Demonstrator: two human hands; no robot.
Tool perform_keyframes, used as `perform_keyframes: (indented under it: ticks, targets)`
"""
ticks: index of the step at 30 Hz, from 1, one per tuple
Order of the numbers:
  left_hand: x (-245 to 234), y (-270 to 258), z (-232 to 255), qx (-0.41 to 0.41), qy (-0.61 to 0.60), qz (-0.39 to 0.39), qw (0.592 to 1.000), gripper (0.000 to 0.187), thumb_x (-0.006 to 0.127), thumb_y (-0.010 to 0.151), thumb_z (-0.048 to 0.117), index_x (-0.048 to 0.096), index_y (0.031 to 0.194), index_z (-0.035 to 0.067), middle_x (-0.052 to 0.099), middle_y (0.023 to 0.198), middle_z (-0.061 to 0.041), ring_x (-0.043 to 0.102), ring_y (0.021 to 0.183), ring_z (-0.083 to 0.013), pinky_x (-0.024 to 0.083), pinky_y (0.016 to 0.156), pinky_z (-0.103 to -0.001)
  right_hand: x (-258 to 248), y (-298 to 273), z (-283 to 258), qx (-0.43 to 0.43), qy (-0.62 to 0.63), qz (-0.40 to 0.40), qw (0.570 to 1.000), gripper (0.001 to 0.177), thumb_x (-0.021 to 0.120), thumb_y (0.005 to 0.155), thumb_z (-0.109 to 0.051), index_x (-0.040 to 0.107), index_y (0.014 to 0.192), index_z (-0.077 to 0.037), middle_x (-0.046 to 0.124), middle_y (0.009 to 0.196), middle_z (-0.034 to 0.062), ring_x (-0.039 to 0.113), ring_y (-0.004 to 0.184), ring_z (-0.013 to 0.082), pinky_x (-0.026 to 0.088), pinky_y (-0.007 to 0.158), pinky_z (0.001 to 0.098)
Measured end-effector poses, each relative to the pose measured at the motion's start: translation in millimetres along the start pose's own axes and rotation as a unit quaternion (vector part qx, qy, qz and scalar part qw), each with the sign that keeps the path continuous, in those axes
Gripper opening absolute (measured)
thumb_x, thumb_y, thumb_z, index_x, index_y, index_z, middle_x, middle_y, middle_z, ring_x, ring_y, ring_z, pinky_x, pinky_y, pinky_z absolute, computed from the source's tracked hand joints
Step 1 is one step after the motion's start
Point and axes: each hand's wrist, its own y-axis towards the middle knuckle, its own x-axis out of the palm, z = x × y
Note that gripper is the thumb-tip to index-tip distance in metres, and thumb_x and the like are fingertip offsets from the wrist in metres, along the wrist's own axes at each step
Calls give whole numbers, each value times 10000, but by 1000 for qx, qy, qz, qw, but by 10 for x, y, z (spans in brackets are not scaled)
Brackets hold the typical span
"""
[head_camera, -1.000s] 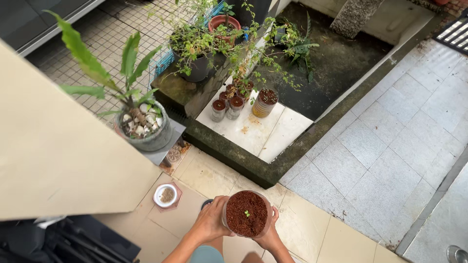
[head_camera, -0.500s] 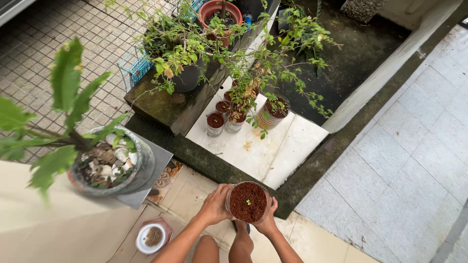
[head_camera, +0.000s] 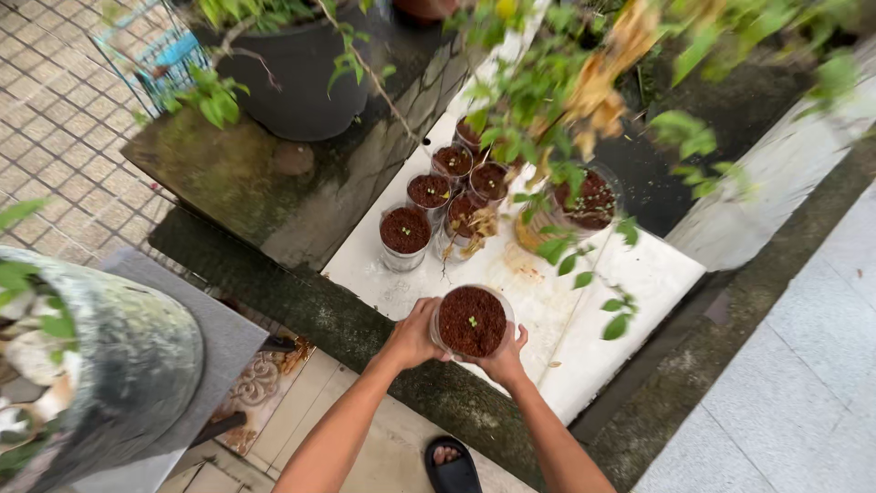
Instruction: The person waters small plants in clear plastic containers using a green watering pitcher and then moves one of the containers to a different ledge outside.
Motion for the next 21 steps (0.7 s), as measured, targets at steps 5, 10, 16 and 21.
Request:
perform_keyframes:
  ticks: [5, 10, 16, 21]
  targets:
    - [285, 753, -579, 19, 4, 33, 999, 1294, 987, 476, 240, 276, 1555, 191, 389, 1555, -20, 498, 1389, -282, 408, 1155, -457, 436, 702, 248, -20, 7, 49, 999, 1020, 865, 585, -708, 551, 1414, -202, 515, 1424, 131, 310, 1378, 370, 83, 1106, 678]
    - [422, 1200, -971, 6, -4, 52, 999, 1269, 986, 478, 222, 303, 1547, 211, 402, 1545, -31, 467, 1402, -274, 403, 1137, -463, 612, 1119, 297, -13, 44, 58, 997, 1034, 902, 534, -620, 552, 1413, -202, 496, 1420, 142, 371, 1354, 360, 110, 1113, 673]
    - [568, 1503, -1274, 24, -31, 85, 996, 1213, 975, 460, 205, 368, 1511, 191, 438, 1526, -41, 464, 1405, -281, 409, 1138, -446, 724, 1400, 320, 4, 36, 35, 999, 991, 910, 537, -572, 561, 1403, -239, 524, 1419, 100, 418, 1327, 351, 127, 1139, 669]
    - [670, 1671, -1396, 46, -30, 117, 992, 1235, 995, 470, 227, 342, 1517, 161, 416, 1521, -68, 420, 1423, -285, 393, 1144, -441, 770, 1579, 399, 6, 45, 45, 998, 1059, 932, 507, -556, 517, 1423, -226, 541, 1395, 103, 429, 1306, 358, 129, 1115, 680]
